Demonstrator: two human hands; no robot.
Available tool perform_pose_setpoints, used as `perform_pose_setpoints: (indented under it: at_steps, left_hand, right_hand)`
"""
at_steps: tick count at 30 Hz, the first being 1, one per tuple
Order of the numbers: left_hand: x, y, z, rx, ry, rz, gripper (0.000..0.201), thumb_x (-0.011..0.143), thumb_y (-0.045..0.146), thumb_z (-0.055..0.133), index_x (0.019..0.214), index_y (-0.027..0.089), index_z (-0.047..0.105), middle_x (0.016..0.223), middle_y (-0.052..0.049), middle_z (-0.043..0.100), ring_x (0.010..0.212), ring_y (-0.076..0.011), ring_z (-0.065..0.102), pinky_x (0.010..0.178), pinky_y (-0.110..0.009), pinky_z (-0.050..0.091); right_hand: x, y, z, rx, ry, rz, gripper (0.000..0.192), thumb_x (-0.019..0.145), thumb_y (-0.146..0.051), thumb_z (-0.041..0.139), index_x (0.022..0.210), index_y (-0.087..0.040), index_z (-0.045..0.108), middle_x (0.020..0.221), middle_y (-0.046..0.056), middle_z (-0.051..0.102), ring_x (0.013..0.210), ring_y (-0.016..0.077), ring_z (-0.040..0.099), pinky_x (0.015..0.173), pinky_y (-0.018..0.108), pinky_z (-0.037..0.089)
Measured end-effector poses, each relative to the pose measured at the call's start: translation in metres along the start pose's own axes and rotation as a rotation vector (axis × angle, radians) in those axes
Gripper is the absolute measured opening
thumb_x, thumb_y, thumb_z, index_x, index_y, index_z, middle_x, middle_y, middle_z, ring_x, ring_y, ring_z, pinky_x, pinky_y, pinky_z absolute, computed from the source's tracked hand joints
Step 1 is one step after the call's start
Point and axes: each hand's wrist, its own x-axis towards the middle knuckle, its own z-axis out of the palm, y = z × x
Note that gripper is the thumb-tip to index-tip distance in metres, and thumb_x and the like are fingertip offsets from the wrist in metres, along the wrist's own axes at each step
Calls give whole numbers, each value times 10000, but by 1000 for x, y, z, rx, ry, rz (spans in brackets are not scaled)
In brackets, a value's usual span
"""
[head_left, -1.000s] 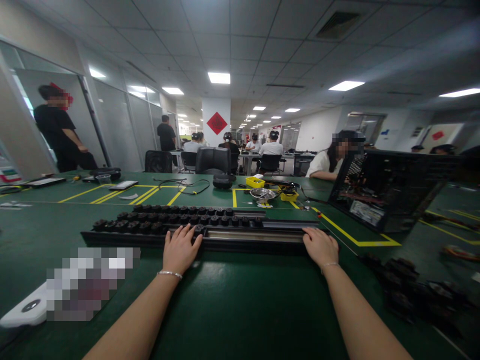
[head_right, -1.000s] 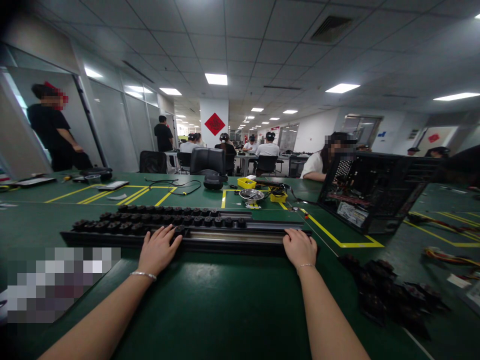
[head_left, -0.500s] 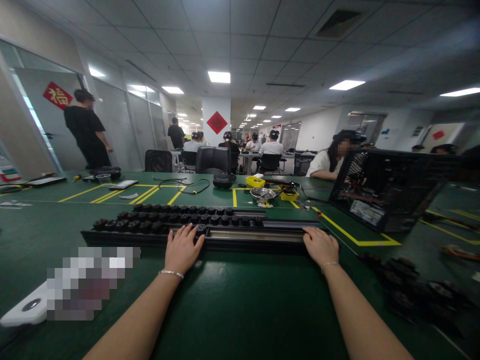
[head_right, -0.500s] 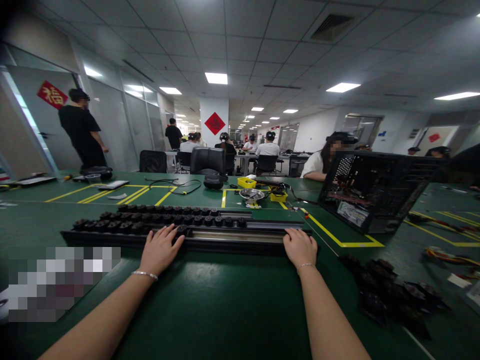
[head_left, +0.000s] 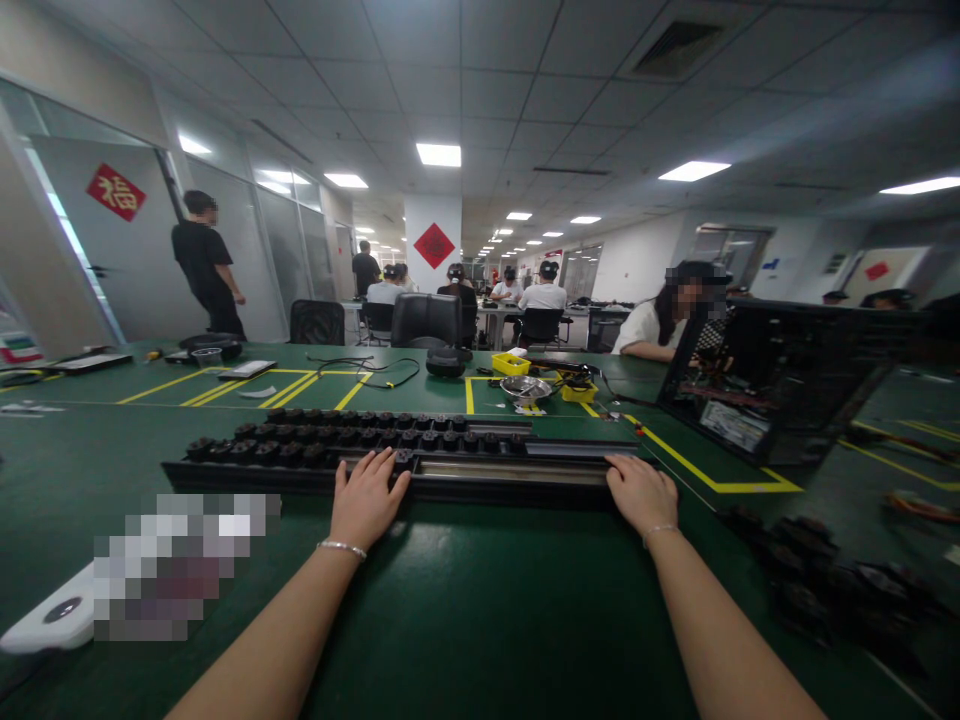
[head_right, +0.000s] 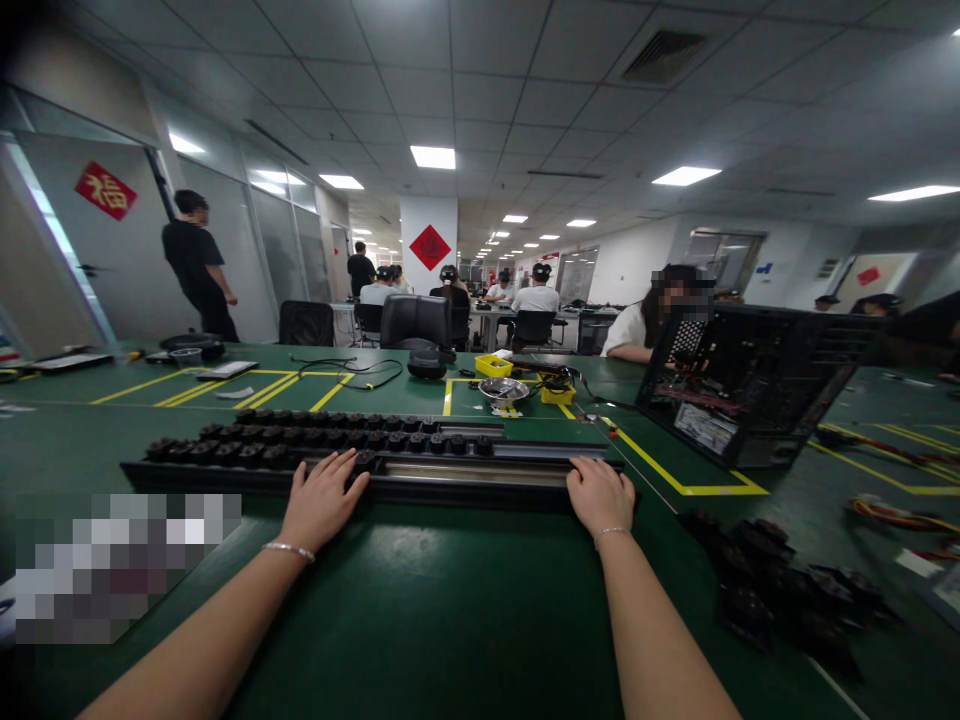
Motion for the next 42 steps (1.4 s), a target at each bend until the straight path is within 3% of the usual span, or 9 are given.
perform_pose_setpoints:
  at_steps: [13, 24, 42]
  left_hand:
    - [-1, 3, -1, -17, -20, -1, 490, 858, 486, 298, 1254, 262, 481, 1338, -27, 482, 1261, -221, 375, 1083, -497, 135]
    - [-1, 3, -1, -16, -23, 6, 482, 861, 474, 302, 1258, 264, 477, 1331, -30, 490, 1256, -222, 381, 1078, -506, 133]
    - [-1, 2, 2, -22, -6, 32, 499, 860, 500, 287, 1253, 261, 480, 1318, -26, 504, 1243, -217, 401, 1081, -484, 137]
  right_hand:
    - [-3, -3, -6, 11, -31, -4, 488, 856, -373, 224, 1202, -270, 551, 1304, 13, 504, 1230, 204, 383, 1017, 453, 223]
    - [-1, -1, 2, -12, 43, -6, 445, 836, -327, 268, 1145, -294, 587, 1300, -20, 508, 1215, 186, 400, 1002, 414, 255]
    - [-1, -2, -2, 19, -2, -1, 469, 845, -357, 245, 1179, -279, 565, 1303, -5, 505, 1227, 191, 385, 1014, 439, 232]
